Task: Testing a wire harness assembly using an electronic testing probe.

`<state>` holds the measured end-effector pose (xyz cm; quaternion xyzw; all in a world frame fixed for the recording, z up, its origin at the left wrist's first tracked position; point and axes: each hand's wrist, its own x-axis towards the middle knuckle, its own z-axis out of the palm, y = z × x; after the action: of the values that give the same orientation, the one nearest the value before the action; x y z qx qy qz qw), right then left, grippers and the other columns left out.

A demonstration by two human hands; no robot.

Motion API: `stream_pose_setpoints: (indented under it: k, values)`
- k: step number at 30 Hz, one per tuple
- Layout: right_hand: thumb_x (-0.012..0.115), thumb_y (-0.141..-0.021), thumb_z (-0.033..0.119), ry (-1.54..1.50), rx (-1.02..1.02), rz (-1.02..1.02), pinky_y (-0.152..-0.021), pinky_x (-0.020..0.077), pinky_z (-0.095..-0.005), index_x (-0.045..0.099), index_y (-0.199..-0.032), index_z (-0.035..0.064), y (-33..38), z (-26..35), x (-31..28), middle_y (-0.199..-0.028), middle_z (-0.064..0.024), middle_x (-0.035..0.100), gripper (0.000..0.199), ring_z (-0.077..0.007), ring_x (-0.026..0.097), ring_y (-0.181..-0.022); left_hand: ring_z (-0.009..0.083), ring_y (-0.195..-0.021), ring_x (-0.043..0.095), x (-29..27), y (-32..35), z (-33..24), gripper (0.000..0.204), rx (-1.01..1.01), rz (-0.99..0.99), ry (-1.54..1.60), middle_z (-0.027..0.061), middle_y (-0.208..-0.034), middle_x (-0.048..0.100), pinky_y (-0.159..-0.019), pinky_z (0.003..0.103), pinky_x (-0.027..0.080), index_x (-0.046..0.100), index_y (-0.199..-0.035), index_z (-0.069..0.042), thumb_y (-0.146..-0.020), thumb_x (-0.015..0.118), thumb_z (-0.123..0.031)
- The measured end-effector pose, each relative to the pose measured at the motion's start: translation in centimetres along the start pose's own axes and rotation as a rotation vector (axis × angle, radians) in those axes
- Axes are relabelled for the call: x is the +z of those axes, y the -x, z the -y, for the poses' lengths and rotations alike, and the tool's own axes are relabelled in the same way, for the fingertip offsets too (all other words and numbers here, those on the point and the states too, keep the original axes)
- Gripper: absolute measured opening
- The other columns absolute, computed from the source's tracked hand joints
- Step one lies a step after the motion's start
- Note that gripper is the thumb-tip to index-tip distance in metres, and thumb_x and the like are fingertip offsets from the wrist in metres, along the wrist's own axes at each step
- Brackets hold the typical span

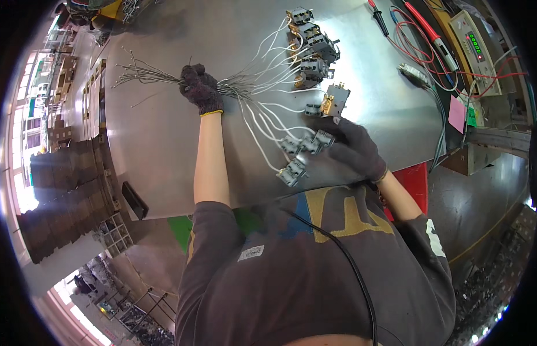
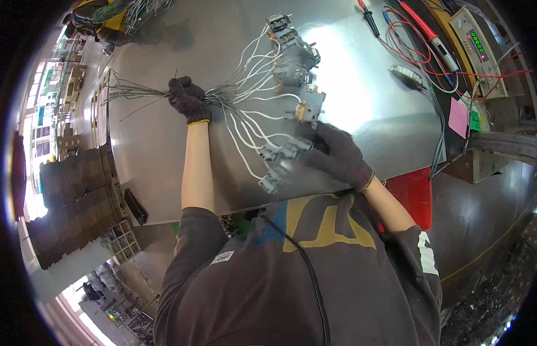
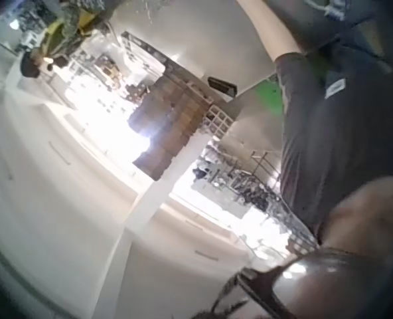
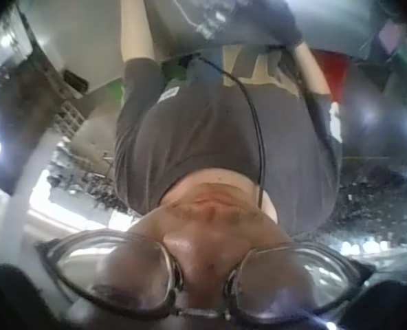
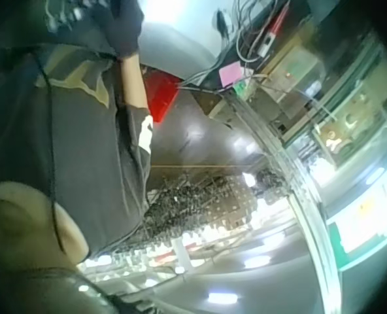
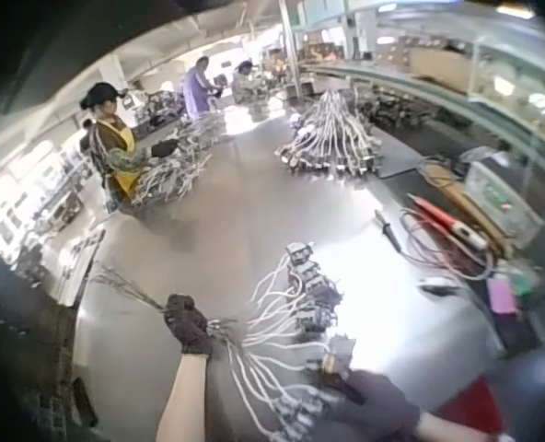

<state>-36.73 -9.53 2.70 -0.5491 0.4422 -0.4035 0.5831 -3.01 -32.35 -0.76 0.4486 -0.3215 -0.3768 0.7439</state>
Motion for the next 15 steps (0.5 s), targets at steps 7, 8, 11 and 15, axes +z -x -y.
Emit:
stream_pose_setpoints:
  k: [7, 8, 11, 15]
  values:
    - [0.071, -0.103, 0.032, 0.215, 0.097, -0.207, -0.086, 0.0582, -0.0354, 0.073, -0.120, -0.0018, -0.2, 1.1, -3.3, -0.107, -0.0138, 0.076, 0.038, -0.0203, 0.072, -0.096, 0.0067, -0.040, 0.032, -0.6, -0.8, 0.4, 0.041, -0.020, 0.204, 0.016, -0.0049, -0.055, 0.041, -0.038, 0.028, 0.024, 0.061, -0.090, -0.008, -0.106, 0.065, -0.045]
    - [0.074, -0.099, 0.033, 0.123, 0.059, -0.208, -0.086, 0.0583, -0.0361, 0.072, -0.124, 0.0002, -0.4, 1.1, -3.0, -0.108, -0.0136, 0.076, 0.041, -0.0202, 0.072, -0.095, 0.0067, -0.040, 0.031, -0.7, -0.8, 0.5, 0.042, -0.017, 0.187, 0.000, -0.0047, -0.055, 0.040, -0.038, 0.028, 0.023, 0.061, -0.090, -0.007, -0.106, 0.064, -0.046]
    - [0.084, -0.092, 0.036, 0.385, 0.039, -0.097, -0.086, 0.0587, -0.0367, 0.069, -0.133, 0.0093, -1.7, 1.0, -1.3, -0.112, -0.0114, 0.076, 0.052, -0.0195, 0.073, -0.095, 0.0071, -0.040, 0.030, -0.5, -0.8, 0.7, 0.045, -0.006, 0.163, -0.021, -0.0041, -0.054, 0.038, -0.038, 0.028, 0.022, 0.061, -0.090, -0.006, -0.107, 0.063, -0.048]
    - [0.087, -0.088, 0.042, 0.369, 0.003, -0.153, -0.082, 0.0597, -0.0363, 0.070, -0.121, 0.0114, -2.1, 1.3, 0.7, -0.108, -0.0089, 0.076, 0.048, -0.0207, 0.074, -0.091, 0.0086, -0.040, 0.031, -0.5, -0.8, 0.8, 0.046, 0.015, 0.176, -0.032, -0.0029, -0.056, 0.040, -0.038, 0.029, 0.023, 0.061, -0.090, -0.007, -0.107, 0.062, -0.049]
